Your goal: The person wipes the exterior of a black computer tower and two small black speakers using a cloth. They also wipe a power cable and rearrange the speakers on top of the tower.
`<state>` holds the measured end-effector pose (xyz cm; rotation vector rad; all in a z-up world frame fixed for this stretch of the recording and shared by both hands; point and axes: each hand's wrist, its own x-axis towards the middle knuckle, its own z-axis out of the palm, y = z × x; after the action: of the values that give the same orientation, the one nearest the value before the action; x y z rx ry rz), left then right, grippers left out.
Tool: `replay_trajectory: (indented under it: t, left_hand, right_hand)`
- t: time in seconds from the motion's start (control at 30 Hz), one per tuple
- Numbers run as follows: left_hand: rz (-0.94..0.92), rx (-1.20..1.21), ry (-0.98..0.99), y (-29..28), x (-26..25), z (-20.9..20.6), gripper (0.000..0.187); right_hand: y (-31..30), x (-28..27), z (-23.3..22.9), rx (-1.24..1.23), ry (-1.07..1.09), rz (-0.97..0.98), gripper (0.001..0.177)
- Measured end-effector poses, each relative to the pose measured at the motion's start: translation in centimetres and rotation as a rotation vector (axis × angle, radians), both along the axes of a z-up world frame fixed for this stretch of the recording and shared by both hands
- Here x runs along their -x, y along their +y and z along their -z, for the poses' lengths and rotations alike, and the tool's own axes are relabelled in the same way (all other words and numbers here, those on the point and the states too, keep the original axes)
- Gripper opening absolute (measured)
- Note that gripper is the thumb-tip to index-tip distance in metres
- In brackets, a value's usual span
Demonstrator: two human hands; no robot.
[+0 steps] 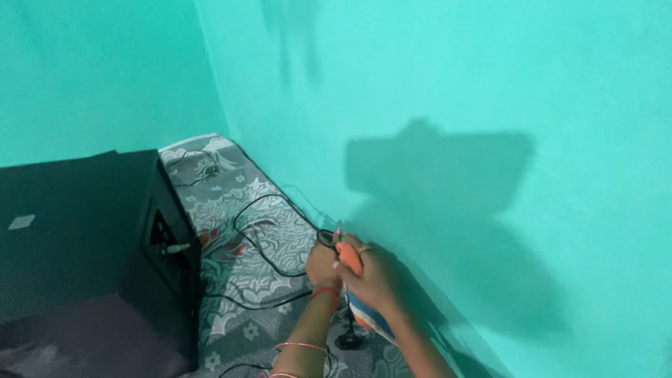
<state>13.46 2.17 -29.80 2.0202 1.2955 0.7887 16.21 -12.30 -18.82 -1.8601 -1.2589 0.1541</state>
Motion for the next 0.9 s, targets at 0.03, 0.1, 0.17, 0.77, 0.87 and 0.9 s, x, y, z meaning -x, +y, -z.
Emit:
replay_trajectory:
  t: [0.03,0.1,0.17,0.77,0.87,0.9]
  left_hand:
    - [-0.006,0.061,0.084,0.4,0.0,1.0,0.048]
    - [0.086,-0.036,0.196,1.1,1.5,2.6,0.043]
    - [0.180,-0.087,0.284,1.0,2.6,2.4,0.045]
    - [0.512,-0.134,0.391,3.1,9.8,-5.1,0.058]
    - [0.495,-0.274,0.309,3.7,10.9,-7.5,0.068]
    - [0.482,-0.354,0.236,3.8,11.5,-8.5,0.073]
  right_hand:
    - [-0.1,0.1,0.2,0.094,0.009,0.001,0.067]
    - [0.6,0.1,0.8,0.278,-0.024,0.049,0.059]
    - [1.4,-0.2,1.3,0.463,-0.109,0.148,0.040]
    - [6.3,-1.9,5.7,0.571,-0.546,0.139,0.029]
    - [6.7,-1.6,2.5,0.752,-0.404,0.147,0.041]
    - [6.8,-1.4,1.4,0.687,-0.356,0.173,0.047]
